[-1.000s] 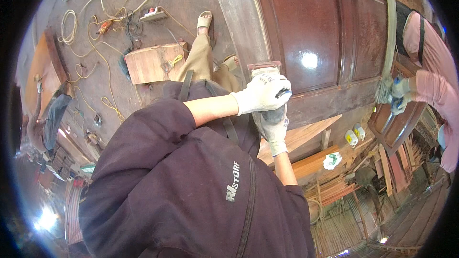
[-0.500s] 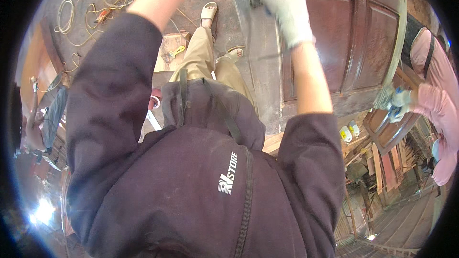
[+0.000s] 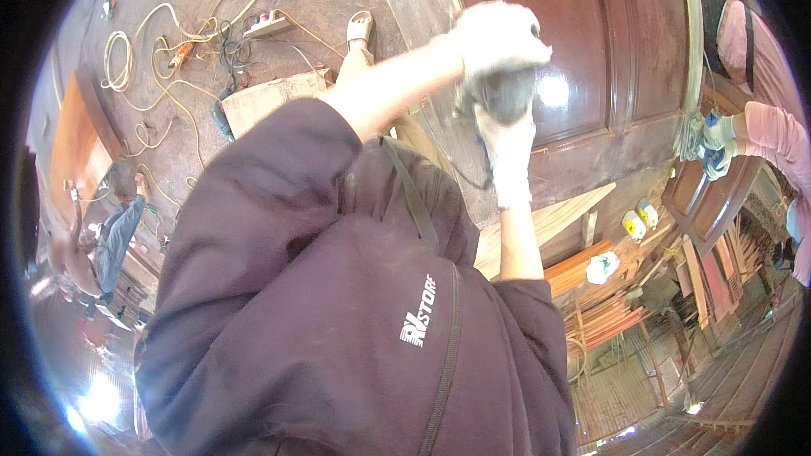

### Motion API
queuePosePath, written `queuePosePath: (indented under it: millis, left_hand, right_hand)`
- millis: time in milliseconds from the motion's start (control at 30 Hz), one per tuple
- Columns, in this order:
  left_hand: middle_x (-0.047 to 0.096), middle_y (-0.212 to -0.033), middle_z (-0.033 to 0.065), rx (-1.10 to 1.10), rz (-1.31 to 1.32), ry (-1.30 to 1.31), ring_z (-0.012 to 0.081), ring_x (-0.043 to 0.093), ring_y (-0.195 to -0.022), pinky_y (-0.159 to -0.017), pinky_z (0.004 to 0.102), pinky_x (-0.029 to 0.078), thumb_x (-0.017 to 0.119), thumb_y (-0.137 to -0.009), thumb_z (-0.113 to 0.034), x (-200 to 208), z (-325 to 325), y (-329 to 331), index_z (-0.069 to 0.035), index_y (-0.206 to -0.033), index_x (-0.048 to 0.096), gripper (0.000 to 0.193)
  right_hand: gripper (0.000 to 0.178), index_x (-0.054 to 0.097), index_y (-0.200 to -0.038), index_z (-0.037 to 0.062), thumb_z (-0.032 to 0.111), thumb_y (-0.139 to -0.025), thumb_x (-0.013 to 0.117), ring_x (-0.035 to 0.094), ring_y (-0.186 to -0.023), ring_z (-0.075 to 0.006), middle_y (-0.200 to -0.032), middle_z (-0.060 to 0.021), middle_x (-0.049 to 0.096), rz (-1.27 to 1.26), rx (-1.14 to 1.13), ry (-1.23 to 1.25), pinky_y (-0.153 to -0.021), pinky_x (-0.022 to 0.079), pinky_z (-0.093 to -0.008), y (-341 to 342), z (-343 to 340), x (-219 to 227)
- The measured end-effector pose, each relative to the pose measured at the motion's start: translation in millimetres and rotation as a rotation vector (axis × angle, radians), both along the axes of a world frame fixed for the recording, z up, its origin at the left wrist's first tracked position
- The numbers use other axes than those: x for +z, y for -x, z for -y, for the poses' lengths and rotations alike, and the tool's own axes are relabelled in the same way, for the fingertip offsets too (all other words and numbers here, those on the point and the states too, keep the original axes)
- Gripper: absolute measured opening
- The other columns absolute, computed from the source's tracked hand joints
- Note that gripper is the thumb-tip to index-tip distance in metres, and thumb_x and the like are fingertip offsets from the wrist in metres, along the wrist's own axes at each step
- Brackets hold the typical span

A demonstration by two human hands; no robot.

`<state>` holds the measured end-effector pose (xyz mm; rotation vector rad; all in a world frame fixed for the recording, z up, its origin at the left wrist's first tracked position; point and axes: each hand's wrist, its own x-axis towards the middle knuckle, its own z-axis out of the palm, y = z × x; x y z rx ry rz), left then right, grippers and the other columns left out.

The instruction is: The person uses an electric sander to smooth the surface of a large wooden door. They move the sander across different panels and edges of the door, maintaining steady pressure and coverage.

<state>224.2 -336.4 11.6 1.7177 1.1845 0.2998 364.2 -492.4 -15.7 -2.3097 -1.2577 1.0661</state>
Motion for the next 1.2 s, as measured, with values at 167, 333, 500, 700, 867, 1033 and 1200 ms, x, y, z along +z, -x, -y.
queuePosePath:
  millis: [167, 333, 500, 700, 867, 1033, 1200]
  left_hand:
    - [0.073, -0.092, 0.0173, 0.033, 0.069, 0.110, 0.0326, 0.071, -0.093, -0.086, 0.0447, 0.055, 0.063, -0.085, -0.046, -1.1, 109.1, -59.9, -0.007, -0.092, 0.074, 0.041]
    - [0.072, -0.096, 0.0156, 0.064, 0.078, 0.225, 0.0338, 0.069, -0.100, -0.092, 0.0474, 0.052, 0.063, -0.088, -0.048, 5.2, 126.5, -60.4, -0.010, -0.097, 0.072, 0.040]
    - [0.074, -0.103, 0.0180, 0.280, 0.082, 0.214, 0.0331, 0.071, -0.101, -0.092, 0.0447, 0.055, 0.063, -0.083, -0.046, 4.5, 36.2, -1.6, -0.008, -0.101, 0.075, 0.044]
    - [0.074, -0.097, 0.0163, 0.384, 0.022, -0.112, 0.0357, 0.070, -0.095, -0.084, 0.0448, 0.056, 0.056, -0.089, -0.034, -8.7, -86.8, 80.1, -0.013, -0.091, 0.076, 0.029]
    - [0.074, -0.097, 0.0171, 0.259, -0.090, -0.541, 0.0370, 0.070, -0.093, -0.081, 0.0446, 0.054, 0.049, -0.093, -0.040, -81.0, -180.2, 123.3, -0.012, -0.094, 0.076, 0.040]
    - [0.071, -0.091, 0.0232, 0.267, 0.132, -0.314, 0.0384, 0.070, -0.087, -0.079, 0.0483, 0.054, 0.052, -0.088, -0.038, -40.2, -112.7, 72.5, -0.007, -0.081, 0.075, 0.040]
    - [0.074, -0.098, 0.0222, 0.341, 0.153, -0.047, 0.0374, 0.071, -0.099, -0.093, 0.0441, 0.055, 0.058, -0.085, -0.040, -20.2, -39.3, 24.5, -0.004, -0.088, 0.078, 0.041]
  right_hand:
    - [0.068, 0.055, -0.135, -0.0035, 0.018, -0.077, 0.085, 0.068, -0.110, -0.0233, -0.117, -0.0215, 0.071, 0.006, -0.038, 0.038, -0.097, 0.052, -0.0379, -46.4, 110.6, 15.5]
    - [0.076, 0.050, -0.139, -0.0011, 0.026, -0.077, 0.085, 0.066, -0.116, -0.0340, -0.125, -0.0233, 0.067, 0.169, 0.141, 0.056, -0.098, 0.051, -0.0421, -45.8, 113.0, 25.4]
    - [0.084, 0.048, -0.144, 0.0022, 0.033, -0.075, 0.084, 0.064, -0.117, -0.0392, -0.124, -0.0257, 0.066, 0.152, 0.252, 0.095, -0.097, 0.052, -0.0469, -13.0, 2.5, 18.7]
    - [0.076, 0.053, -0.142, 0.0065, 0.029, -0.074, 0.079, 0.063, -0.119, -0.0387, -0.125, -0.0238, 0.067, 0.092, 0.508, -0.239, -0.102, 0.051, -0.0439, 64.2, -149.4, 26.3]
    - [0.072, 0.055, -0.137, 0.0035, 0.023, -0.072, 0.077, 0.065, -0.115, -0.0397, -0.118, -0.0273, 0.068, 0.086, 0.438, -0.227, -0.097, 0.054, -0.0445, 105.1, -205.4, 35.0]
    - [0.078, 0.051, -0.143, 0.0057, 0.033, -0.075, 0.079, 0.063, -0.121, -0.0368, -0.128, -0.0226, 0.067, 0.022, 0.356, -0.087, -0.103, 0.051, -0.0435, 55.1, -142.6, 17.1]
    - [0.062, 0.062, -0.128, -0.0029, 0.029, -0.079, 0.082, 0.069, -0.112, -0.0321, -0.117, -0.0223, 0.072, 0.201, 0.221, -0.159, -0.095, 0.054, -0.0424, 26.9, -54.2, 11.6]
